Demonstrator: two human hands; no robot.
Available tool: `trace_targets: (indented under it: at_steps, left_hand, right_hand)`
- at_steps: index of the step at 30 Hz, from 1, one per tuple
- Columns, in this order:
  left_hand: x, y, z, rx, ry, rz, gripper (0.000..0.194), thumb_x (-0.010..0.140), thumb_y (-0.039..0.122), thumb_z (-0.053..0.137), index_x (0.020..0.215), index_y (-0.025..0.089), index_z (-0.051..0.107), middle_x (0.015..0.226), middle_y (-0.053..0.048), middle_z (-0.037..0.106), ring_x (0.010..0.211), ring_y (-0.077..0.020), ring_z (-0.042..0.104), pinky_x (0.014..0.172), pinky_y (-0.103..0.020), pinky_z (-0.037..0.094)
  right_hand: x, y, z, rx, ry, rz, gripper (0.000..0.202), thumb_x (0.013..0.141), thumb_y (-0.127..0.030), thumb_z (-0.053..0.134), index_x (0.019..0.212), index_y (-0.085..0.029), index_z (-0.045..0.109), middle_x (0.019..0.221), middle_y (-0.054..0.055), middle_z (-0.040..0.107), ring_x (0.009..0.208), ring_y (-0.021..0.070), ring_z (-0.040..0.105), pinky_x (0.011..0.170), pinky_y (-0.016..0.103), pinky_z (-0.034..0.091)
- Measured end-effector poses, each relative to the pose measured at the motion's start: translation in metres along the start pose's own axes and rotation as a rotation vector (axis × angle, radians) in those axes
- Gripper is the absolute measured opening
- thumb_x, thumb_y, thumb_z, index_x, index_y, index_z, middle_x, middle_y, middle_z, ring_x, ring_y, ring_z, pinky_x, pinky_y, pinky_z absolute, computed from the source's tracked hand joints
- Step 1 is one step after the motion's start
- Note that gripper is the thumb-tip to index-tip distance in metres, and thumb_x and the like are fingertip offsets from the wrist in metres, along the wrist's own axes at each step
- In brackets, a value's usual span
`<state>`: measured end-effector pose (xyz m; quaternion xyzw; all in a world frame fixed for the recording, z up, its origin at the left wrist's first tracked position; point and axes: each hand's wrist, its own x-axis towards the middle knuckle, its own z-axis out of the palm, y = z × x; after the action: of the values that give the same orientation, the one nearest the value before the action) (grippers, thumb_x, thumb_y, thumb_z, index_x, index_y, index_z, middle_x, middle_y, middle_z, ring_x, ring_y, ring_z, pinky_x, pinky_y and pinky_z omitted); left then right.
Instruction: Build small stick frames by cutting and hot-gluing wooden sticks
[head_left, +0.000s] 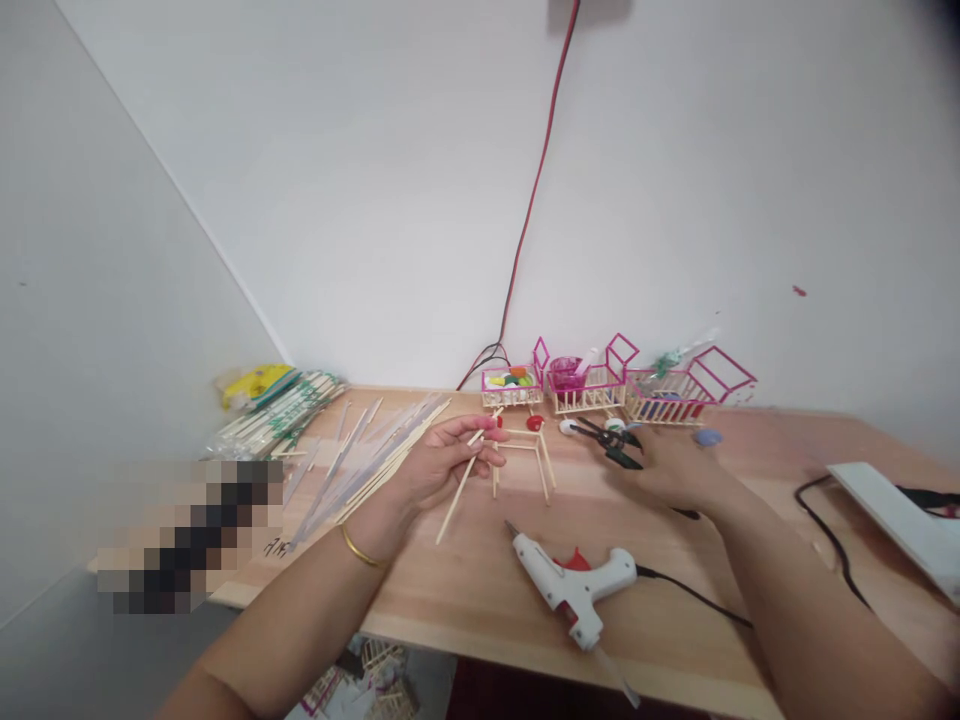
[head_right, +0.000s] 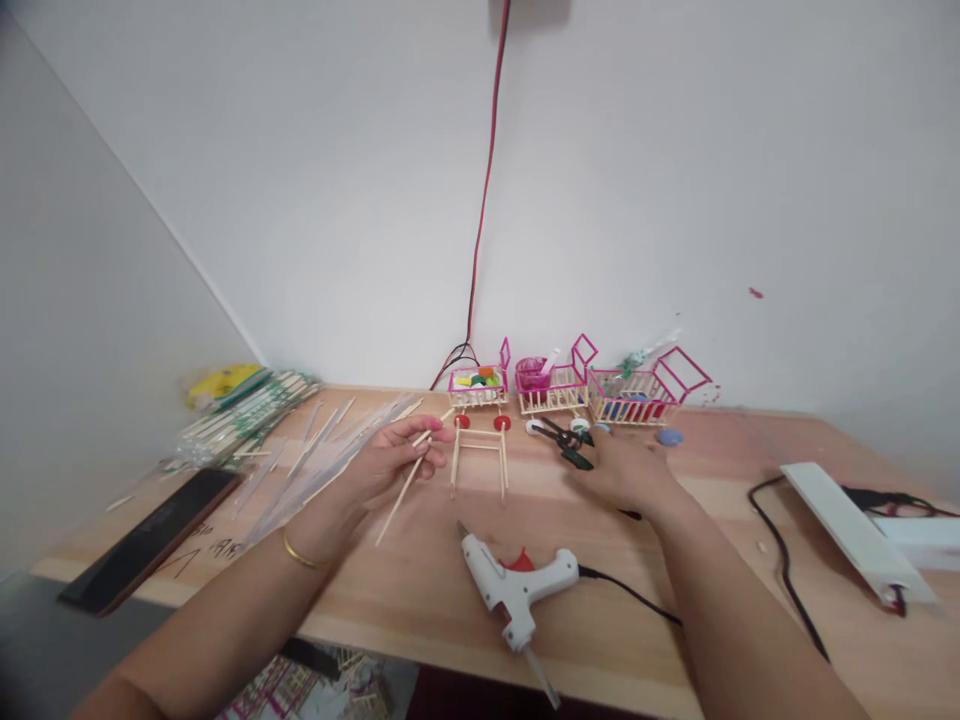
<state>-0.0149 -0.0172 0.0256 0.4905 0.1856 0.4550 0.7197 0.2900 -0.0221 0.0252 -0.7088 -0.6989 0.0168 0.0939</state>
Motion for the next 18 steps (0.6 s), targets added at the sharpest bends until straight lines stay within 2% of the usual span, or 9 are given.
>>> trace_targets:
  at_steps: [3, 5, 7, 8, 10, 13, 16, 18]
  left_hand:
    - [-0.003, -0.004, 0.001, -0.024, -0.036, -0.074, 0.022, 0.074, 0.016, 0.066, 0.095, 0.014, 0.060, 0.097, -0.009, 0.066, 0.078, -0.0145, 0.066, 0.064, -0.020, 0.051]
    - [-0.005, -0.007, 0.002, -0.035, -0.076, -0.112, 0.022, 0.074, 0.016, 0.066, 0.095, 0.014, 0.059, 0.098, -0.009, 0.066, 0.079, -0.0154, 0.067, 0.064, -0.021, 0.052]
    - [-0.007, -0.009, 0.005, -0.034, -0.116, -0.140, 0.022, 0.074, 0.016, 0.067, 0.093, 0.014, 0.058, 0.098, -0.010, 0.066, 0.080, -0.0168, 0.067, 0.064, -0.022, 0.052]
    - [-0.008, -0.011, 0.007, -0.031, -0.133, -0.151, 0.021, 0.074, 0.017, 0.067, 0.093, 0.013, 0.058, 0.097, -0.010, 0.066, 0.080, -0.0174, 0.067, 0.064, -0.022, 0.052]
    - [-0.009, -0.013, 0.014, -0.020, -0.159, -0.171, 0.021, 0.074, 0.019, 0.067, 0.092, 0.013, 0.058, 0.095, -0.011, 0.066, 0.080, -0.0177, 0.067, 0.065, -0.023, 0.053]
    - [-0.008, -0.013, 0.026, 0.001, -0.202, -0.213, 0.021, 0.074, 0.022, 0.067, 0.091, 0.012, 0.058, 0.092, -0.011, 0.066, 0.078, -0.0177, 0.067, 0.065, -0.024, 0.052]
    - [-0.002, -0.012, 0.039, 0.058, -0.258, -0.275, 0.022, 0.074, 0.026, 0.067, 0.089, 0.011, 0.059, 0.092, -0.012, 0.065, 0.081, -0.0194, 0.066, 0.066, -0.026, 0.052]
    - [0.005, -0.011, 0.046, 0.099, -0.268, -0.266, 0.023, 0.074, 0.026, 0.067, 0.090, 0.011, 0.059, 0.093, -0.012, 0.065, 0.084, -0.0206, 0.066, 0.068, -0.028, 0.052]
  right_hand:
    - [0.006, 0.012, 0.017, -0.116, -0.104, 0.082, 0.058, 0.060, -0.055, 0.059, 0.103, -0.016, 0.058, 0.095, 0.018, 0.063, 0.093, 0.0390, 0.055, 0.076, 0.051, 0.038]
    - [0.007, 0.011, 0.022, -0.113, -0.021, 0.061, 0.061, 0.059, -0.056, 0.062, 0.106, -0.018, 0.058, 0.104, 0.018, 0.060, 0.101, 0.0412, 0.051, 0.080, 0.057, 0.034]
    - [0.005, 0.001, 0.021, -0.010, 0.137, -0.045, 0.056, 0.064, -0.052, 0.061, 0.110, -0.020, 0.057, 0.114, 0.017, 0.056, 0.106, 0.0399, 0.048, 0.083, 0.057, 0.034]
    - [0.003, -0.007, 0.019, 0.089, 0.222, -0.134, 0.050, 0.070, -0.048, 0.058, 0.112, -0.021, 0.056, 0.117, 0.016, 0.055, 0.107, 0.0366, 0.048, 0.084, 0.053, 0.036]
    - [-0.003, -0.026, 0.013, 0.400, 0.254, -0.384, 0.034, 0.085, -0.040, 0.044, 0.110, -0.021, 0.056, 0.109, 0.012, 0.060, 0.098, 0.0250, 0.056, 0.082, 0.040, 0.043]
    - [-0.017, -0.053, 0.007, 0.708, 0.140, -0.562, 0.031, 0.088, -0.037, 0.043, 0.112, -0.021, 0.054, 0.100, 0.008, 0.064, 0.088, 0.0185, 0.059, 0.077, 0.032, 0.046]
    - [-0.027, -0.067, 0.007, 0.995, -0.002, -0.488, 0.023, 0.087, -0.038, 0.047, 0.097, -0.021, 0.058, 0.079, 0.003, 0.064, 0.070, 0.0141, 0.058, 0.065, 0.027, 0.046]
    - [-0.028, -0.067, 0.009, 1.215, -0.052, -0.404, 0.019, 0.084, -0.038, 0.052, 0.085, -0.020, 0.058, 0.069, 0.000, 0.059, 0.062, 0.0111, 0.053, 0.059, 0.024, 0.043]
